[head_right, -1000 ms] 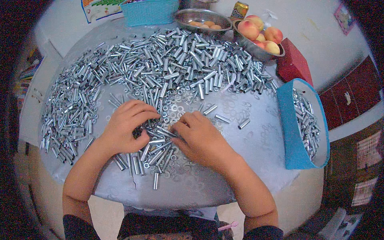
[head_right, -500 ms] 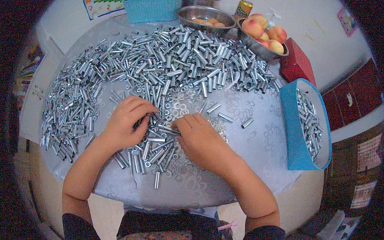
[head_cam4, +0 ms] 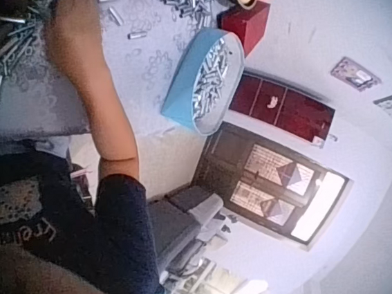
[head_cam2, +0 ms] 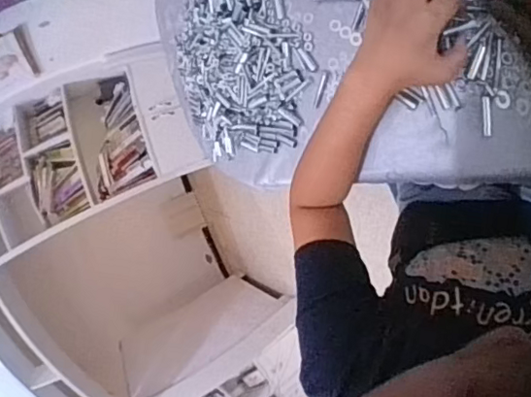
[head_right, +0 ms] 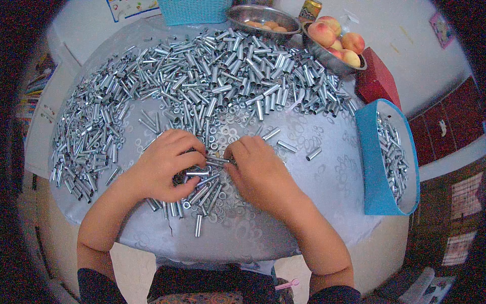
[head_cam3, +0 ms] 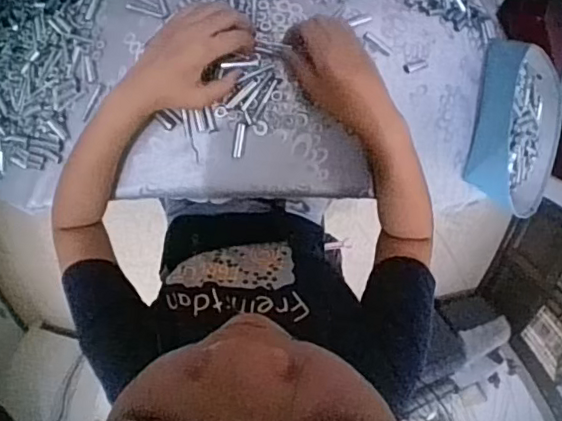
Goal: The person repeatedly picks up metal bolts and washers from a large pile on a table. They insert the washers onto the bolts by hand and place the assembled units into a blue container on the right. The task continues throughout the clip with consistent hand movements.
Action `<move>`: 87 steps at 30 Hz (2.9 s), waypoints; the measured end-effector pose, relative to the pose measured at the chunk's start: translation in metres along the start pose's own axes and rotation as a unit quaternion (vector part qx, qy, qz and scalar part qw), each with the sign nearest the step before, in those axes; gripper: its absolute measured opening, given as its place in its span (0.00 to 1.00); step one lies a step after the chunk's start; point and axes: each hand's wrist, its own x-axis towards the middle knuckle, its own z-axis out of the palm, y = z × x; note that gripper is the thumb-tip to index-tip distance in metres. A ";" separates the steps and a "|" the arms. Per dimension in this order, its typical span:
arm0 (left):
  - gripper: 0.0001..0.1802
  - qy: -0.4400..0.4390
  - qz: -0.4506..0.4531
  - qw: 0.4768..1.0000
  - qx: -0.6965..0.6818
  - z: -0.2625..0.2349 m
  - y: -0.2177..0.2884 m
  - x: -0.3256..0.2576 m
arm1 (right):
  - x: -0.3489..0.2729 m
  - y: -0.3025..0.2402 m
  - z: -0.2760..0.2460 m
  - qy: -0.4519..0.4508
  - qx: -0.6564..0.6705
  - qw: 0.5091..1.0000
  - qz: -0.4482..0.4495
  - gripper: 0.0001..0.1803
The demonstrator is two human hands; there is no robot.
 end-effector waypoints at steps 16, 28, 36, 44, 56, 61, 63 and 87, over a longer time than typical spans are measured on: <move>0.15 0.224 -0.239 0.865 -0.380 0.012 0.015 -0.001 | 0.001 -0.008 -0.002 0.015 0.239 0.969 0.059 0.14; 0.14 0.129 -0.212 0.910 -0.333 0.014 0.020 -0.003 | -0.001 -0.012 -0.003 0.014 0.246 0.964 0.095 0.27; 0.12 0.140 -0.151 0.947 -0.245 0.014 0.024 0.001 | -0.002 -0.015 0.006 0.050 0.240 0.968 0.055 0.45; 0.13 0.020 -0.051 0.996 -0.066 0.017 0.010 -0.001 | 0.002 -0.003 -0.009 0.105 0.170 0.977 0.075 0.38; 0.11 0.011 -0.081 0.995 -0.060 0.018 0.011 -0.001 | 0.003 0.013 -0.010 0.070 0.023 0.997 0.019 0.08; 0.11 0.015 -0.085 0.995 -0.051 0.017 0.012 -0.001 | 0.003 0.019 0.001 0.061 0.023 0.998 -0.016 0.11; 0.11 0.023 -0.083 0.995 -0.051 0.018 0.012 -0.001 | 0.005 0.019 0.008 0.042 0.010 0.999 -0.033 0.14; 0.13 0.028 -0.080 0.995 -0.052 0.021 0.011 -0.002 | 0.004 0.010 0.005 0.040 -0.055 0.998 -0.020 0.11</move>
